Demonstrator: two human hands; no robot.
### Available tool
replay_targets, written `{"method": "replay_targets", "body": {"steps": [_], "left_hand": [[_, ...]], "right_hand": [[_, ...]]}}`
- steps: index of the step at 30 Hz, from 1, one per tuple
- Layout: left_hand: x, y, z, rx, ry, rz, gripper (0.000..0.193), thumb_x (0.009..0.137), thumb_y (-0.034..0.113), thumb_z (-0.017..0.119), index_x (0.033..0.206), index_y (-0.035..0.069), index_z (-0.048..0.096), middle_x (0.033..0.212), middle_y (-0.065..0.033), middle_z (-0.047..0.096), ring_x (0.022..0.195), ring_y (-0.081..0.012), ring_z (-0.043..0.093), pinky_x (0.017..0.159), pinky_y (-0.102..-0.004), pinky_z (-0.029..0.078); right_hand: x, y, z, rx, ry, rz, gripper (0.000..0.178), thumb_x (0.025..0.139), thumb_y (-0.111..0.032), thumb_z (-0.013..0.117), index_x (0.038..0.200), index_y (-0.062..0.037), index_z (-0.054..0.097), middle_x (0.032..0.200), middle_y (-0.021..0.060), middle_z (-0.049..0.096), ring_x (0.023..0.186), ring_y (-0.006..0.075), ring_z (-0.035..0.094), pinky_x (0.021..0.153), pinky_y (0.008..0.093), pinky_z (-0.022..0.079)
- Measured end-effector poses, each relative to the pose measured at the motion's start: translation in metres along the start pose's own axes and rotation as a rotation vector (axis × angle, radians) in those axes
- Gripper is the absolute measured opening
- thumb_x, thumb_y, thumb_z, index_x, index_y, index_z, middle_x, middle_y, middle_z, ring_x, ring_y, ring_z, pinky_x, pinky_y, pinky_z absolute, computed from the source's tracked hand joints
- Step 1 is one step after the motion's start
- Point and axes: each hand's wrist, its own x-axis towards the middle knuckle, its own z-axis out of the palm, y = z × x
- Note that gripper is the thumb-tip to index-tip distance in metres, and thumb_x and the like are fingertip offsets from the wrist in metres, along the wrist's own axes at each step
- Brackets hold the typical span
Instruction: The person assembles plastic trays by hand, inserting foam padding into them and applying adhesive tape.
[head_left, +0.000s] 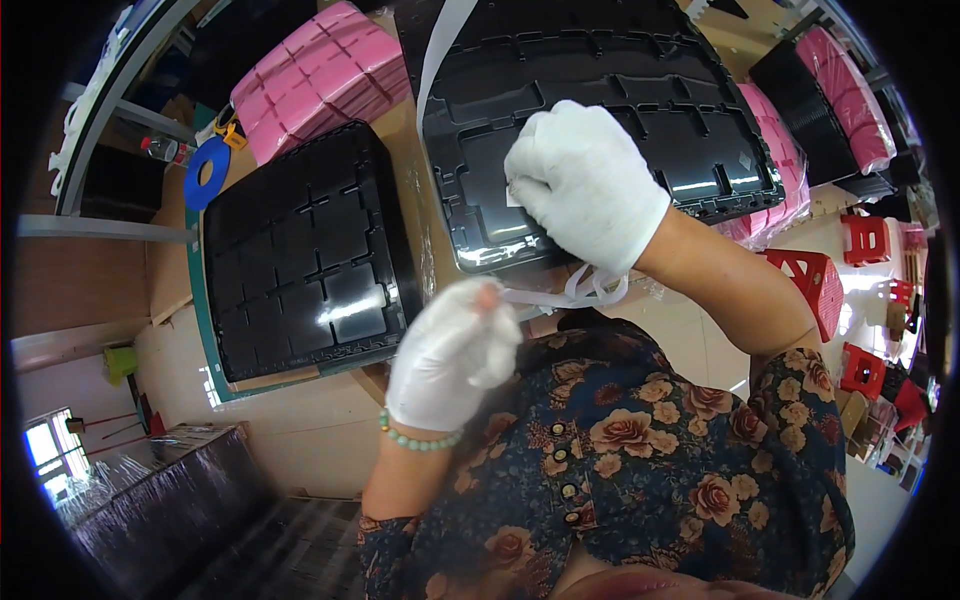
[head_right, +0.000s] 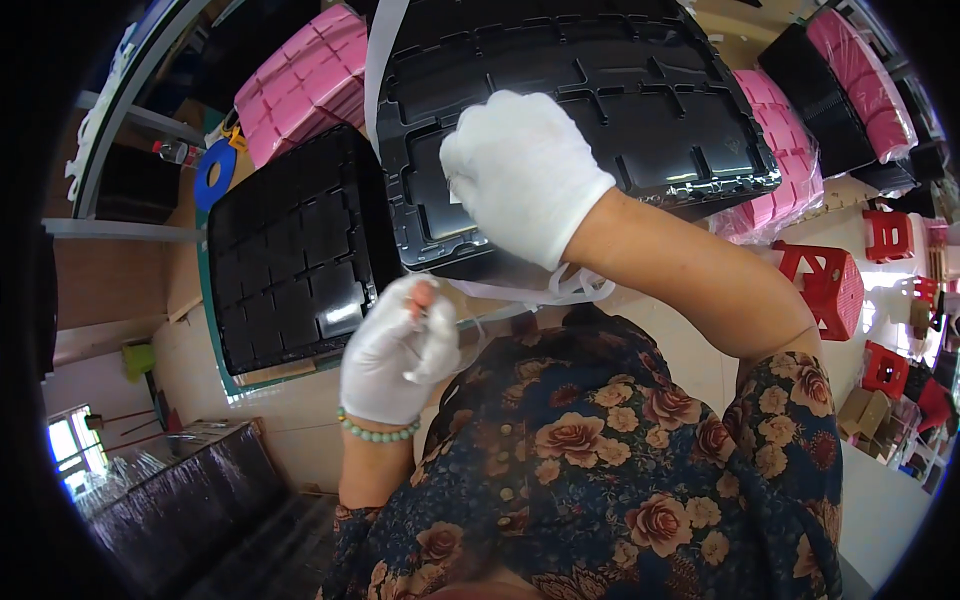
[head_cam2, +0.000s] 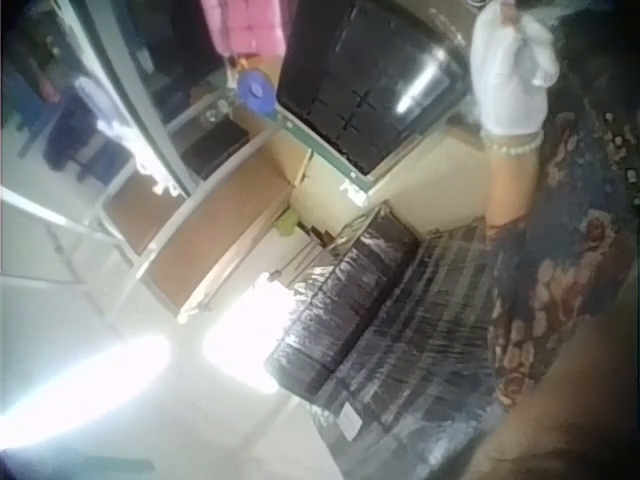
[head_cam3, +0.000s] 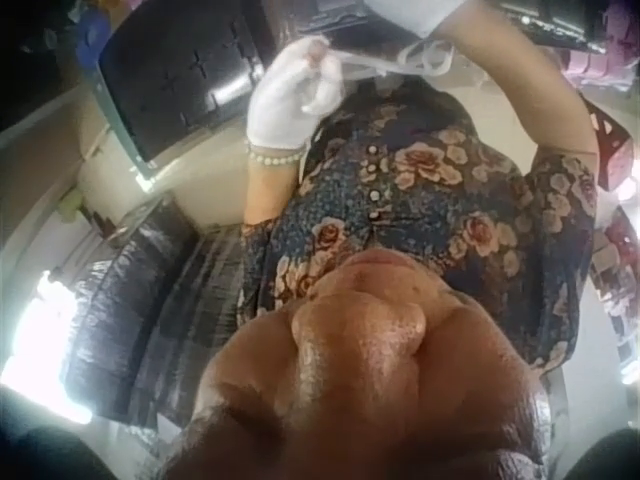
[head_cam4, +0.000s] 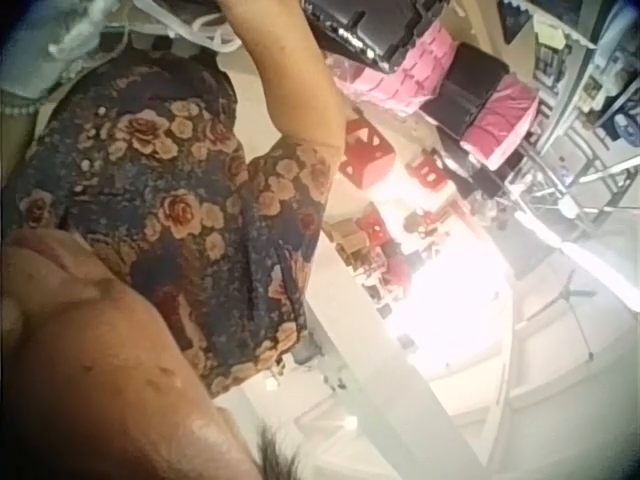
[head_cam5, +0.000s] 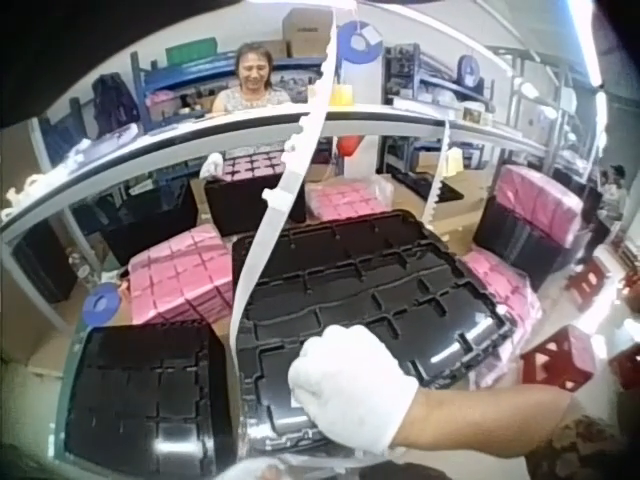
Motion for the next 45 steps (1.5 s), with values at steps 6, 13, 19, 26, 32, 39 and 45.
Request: {"method": "replay_targets", "body": {"steps": [6, 13, 19, 26, 32, 39, 45], "left_hand": [[0.008, -0.026, -0.006, -0.017, 0.111, -0.093, 0.017, 0.096, 0.016, 0.051, 0.109, 0.005, 0.055, 0.077, -0.0111, 0.057, 0.051, -0.0113, 0.040, 0.045, -0.0229, 0.029], [0.008, -0.028, -0.016, -0.089, 0.152, -0.051, 0.015, 0.095, 0.014, 0.049, 0.106, 0.007, 0.057, 0.079, -0.0104, 0.058, 0.056, -0.0138, 0.043, 0.051, -0.0244, 0.032], [0.013, -0.028, -0.026, -0.136, 0.126, -0.051, 0.015, 0.096, 0.013, 0.048, 0.106, 0.006, 0.057, 0.087, -0.0071, 0.061, 0.070, -0.0149, 0.055, 0.059, -0.0236, 0.039], [0.017, -0.027, -0.038, -0.366, 0.105, -0.042, 0.020, 0.094, 0.006, 0.050, 0.111, 0.003, 0.058, 0.098, -0.0031, 0.063, 0.091, -0.0171, 0.063, 0.076, -0.0263, 0.050], [0.015, -0.029, -0.041, -0.406, 0.109, -0.044, 0.021, 0.094, 0.006, 0.050, 0.113, 0.002, 0.058, 0.103, -0.0039, 0.064, 0.093, -0.0172, 0.063, 0.080, -0.0278, 0.052], [0.001, -0.034, -0.037, -0.291, 0.108, 0.035, 0.040, 0.099, 0.021, 0.043, 0.135, 0.002, 0.046, 0.137, -0.0143, 0.051, 0.123, -0.0260, 0.053, 0.101, -0.0421, 0.046], [-0.056, -0.078, -0.193, -0.485, 0.544, 0.105, 0.017, 0.094, 0.004, 0.049, 0.106, 0.004, 0.061, 0.094, -0.0102, 0.067, 0.085, -0.0217, 0.065, 0.076, -0.0318, 0.055]], "right_hand": [[0.017, 0.012, 0.012, -0.028, -0.008, 0.145, 0.014, 0.077, -0.015, 0.062, 0.071, -0.0052, 0.070, 0.071, 0.0173, 0.065, 0.071, 0.0357, 0.065, 0.068, 0.0427, 0.053], [0.004, 0.002, 0.004, 0.027, -0.024, 0.111, 0.012, 0.079, -0.014, 0.063, 0.077, -0.0031, 0.067, 0.083, 0.0193, 0.064, 0.078, 0.0362, 0.064, 0.073, 0.0447, 0.052], [0.013, 0.017, 0.016, -0.045, -0.029, 0.221, 0.009, 0.083, -0.010, 0.061, 0.088, -0.0042, 0.065, 0.086, 0.0134, 0.061, 0.085, 0.0325, 0.062, 0.076, 0.0401, 0.050], [0.016, 0.009, 0.010, 0.065, -0.006, 0.158, 0.012, 0.080, -0.013, 0.060, 0.079, -0.0032, 0.067, 0.084, 0.0170, 0.063, 0.083, 0.0355, 0.063, 0.076, 0.0423, 0.052], [0.007, 0.001, 0.011, -0.043, 0.147, 0.019, 0.008, 0.074, -0.014, 0.063, 0.074, -0.0064, 0.065, 0.077, 0.0127, 0.059, 0.077, 0.0310, 0.061, 0.070, 0.0405, 0.049], [-0.042, -0.075, 0.032, 0.090, -0.337, -0.216, 0.021, 0.071, -0.015, 0.059, 0.090, -0.0082, 0.063, 0.080, 0.0067, 0.060, 0.071, 0.0264, 0.060, 0.067, 0.0406, 0.045], [-0.050, -0.066, 0.040, 0.373, -0.218, -0.251, 0.009, 0.070, -0.009, 0.063, 0.078, -0.0097, 0.059, 0.074, 0.0054, 0.059, 0.069, 0.0260, 0.058, 0.065, 0.0386, 0.045]]}}
